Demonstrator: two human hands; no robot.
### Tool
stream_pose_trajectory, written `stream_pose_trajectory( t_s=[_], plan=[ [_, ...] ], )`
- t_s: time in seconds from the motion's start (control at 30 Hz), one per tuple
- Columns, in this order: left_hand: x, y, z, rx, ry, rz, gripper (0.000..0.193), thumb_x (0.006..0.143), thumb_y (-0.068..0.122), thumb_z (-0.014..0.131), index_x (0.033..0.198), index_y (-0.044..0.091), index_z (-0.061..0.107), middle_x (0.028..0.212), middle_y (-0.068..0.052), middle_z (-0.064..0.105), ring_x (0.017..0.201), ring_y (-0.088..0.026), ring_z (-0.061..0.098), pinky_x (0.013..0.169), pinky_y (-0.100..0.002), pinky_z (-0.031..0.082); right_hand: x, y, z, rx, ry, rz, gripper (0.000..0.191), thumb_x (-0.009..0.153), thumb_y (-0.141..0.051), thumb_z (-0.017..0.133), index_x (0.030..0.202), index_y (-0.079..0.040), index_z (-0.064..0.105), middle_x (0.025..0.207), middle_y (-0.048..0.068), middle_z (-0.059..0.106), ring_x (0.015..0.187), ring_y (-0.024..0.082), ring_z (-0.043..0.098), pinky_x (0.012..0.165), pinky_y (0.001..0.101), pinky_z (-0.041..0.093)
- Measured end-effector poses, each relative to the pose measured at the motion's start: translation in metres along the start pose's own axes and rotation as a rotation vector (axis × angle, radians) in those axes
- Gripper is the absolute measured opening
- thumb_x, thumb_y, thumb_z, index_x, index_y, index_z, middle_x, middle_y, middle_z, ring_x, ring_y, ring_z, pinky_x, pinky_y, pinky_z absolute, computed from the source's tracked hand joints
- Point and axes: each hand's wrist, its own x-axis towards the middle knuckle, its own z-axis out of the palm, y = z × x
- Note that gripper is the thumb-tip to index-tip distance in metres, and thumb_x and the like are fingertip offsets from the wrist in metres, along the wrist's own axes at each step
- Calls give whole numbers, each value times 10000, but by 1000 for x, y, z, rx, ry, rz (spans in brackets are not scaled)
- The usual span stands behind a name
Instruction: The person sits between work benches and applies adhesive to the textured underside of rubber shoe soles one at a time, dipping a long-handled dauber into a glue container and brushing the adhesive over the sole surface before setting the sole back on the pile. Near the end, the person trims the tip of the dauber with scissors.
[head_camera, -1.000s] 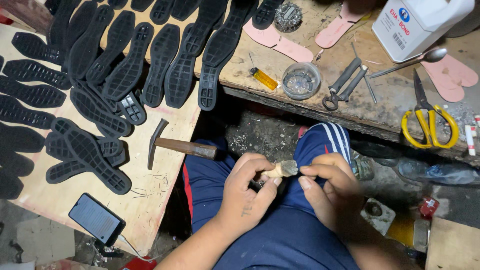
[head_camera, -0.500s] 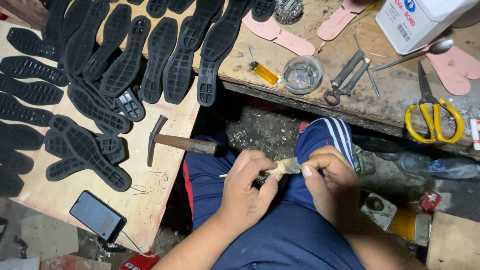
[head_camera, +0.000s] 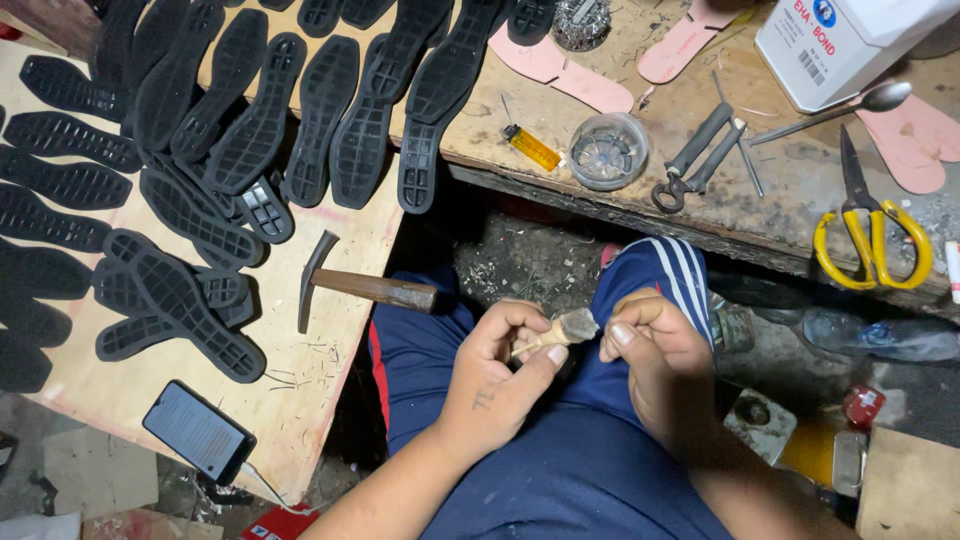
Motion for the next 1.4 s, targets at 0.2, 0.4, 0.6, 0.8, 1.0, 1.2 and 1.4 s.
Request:
stream_pose_trajectory(
  t_s=[0.2,0.4,0.6,0.8,1.0,1.2,1.4],
  plan=[
    [1,-11,-3,-211,29,-137,306,903,-32,671,1168,54,544,978,-3,603,827,-56,533,736,-213,458,8,1,-5,-210,160,44,144,926,11,618,1069,1,606,960,55,623,799,115,582,736,264,491],
    [-3,-9,-12,-111,10,-54,221,986,-14,643,1191,20,567,1065,0,575,907,-46,514,824,-202,451,43,-39,-106,-1400,387,-575,82,1072,-59,699,1114,2,666,1119,160,658,1049,307,643,1010,378,517],
    [-4,-9,-10,-41,37,38,161,982,10,676,1112,23,581,1138,-20,613,892,-55,514,824,-215,451,52,-62,-219,-1924,507,-208,297,962,-275,727,1083,-4,715,1025,195,688,1025,360,641,951,463,506],
    [-3,-7,-7,-29,73,-44,273,941,12,696,1191,28,586,1085,-59,646,964,-88,589,902,-240,488,63,-72,-231,-1778,373,194,470,1084,-417,748,985,42,758,783,223,695,712,370,669,722,464,527],
    [-4,1,-8,83,102,116,303,913,-1,727,1148,39,540,1155,-52,609,1032,-115,589,935,-248,484,39,-60,-227,-1007,448,180,351,1126,-254,681,987,67,701,804,122,641,632,199,562,623,396,418],
    [-1,3,-6,362,117,253,321,887,-4,759,1125,34,547,1144,-83,608,1009,-147,598,936,-257,499,0,-13,-149,-1048,-124,0,160,935,-123,559,1044,-15,604,918,56,720,837,116,676,814,276,561],
    [-2,11,-4,542,191,209,313,839,24,791,1101,29,619,1094,-92,629,892,-163,600,803,-268,508,-16,-12,-47,-809,-174,348,495,688,-153,858,1109,-40,624,852,24,670,789,164,652,739,310,545]
  ],
)
